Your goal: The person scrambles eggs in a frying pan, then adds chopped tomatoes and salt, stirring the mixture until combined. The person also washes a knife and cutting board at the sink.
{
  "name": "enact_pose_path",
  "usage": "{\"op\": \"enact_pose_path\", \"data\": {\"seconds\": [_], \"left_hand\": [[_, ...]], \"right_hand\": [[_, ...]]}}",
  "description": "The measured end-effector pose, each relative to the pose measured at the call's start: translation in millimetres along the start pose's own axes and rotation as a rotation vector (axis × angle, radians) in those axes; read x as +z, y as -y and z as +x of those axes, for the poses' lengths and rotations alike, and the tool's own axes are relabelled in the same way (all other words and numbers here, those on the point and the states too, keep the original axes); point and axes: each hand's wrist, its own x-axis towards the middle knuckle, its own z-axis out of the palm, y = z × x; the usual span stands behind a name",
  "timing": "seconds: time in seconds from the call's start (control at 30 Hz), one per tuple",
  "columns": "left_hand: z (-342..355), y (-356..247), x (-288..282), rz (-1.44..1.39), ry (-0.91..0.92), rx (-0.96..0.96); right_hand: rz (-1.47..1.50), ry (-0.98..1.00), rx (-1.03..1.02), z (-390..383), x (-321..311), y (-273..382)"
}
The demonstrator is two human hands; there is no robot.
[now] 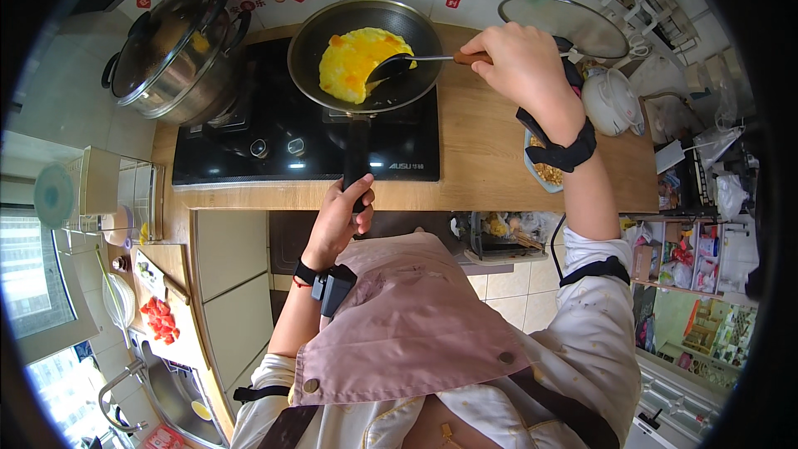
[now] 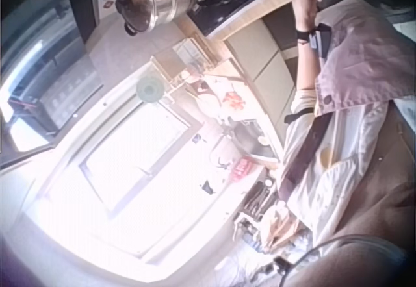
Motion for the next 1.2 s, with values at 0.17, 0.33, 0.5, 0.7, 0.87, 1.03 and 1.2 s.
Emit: {"op": "enact_pose_path", "data": {"seconds": [0.17, 0.33, 0.5, 0.7, 0.87, 1.03, 1.2], "left_hand": [[0, 1, 0, 0.006, -0.002, 0.008], [0, 1, -1, 0.006, -0.007, 0.004], [0, -1, 0, 0.003, 0.001, 0.007], [-1, -3, 2, 0.008, -0.013, 0.017], [-1, -2, 1, 0.005, -0.011, 0.023], [1, -1, 0, 0.006, 0.007, 0.012], [0, -2, 1, 0.005, 0.010, 0.009]], "right_hand": [[-0.007, -0.006, -0.002, -1, 1, 0], [0.014, -0.023, -0.010, -3, 0, -3], [0.009, -0.035, 0.043, -7, -8, -6], [0.018, -0.004, 0.062, -22, -22, -4], [-0.044, 0.099, 0.043, -42, -31, 5], [0.009, 0.115, -0.022, -58, -33, 26], [0.038, 0.220, -0.069, -64, -21, 52]]}}
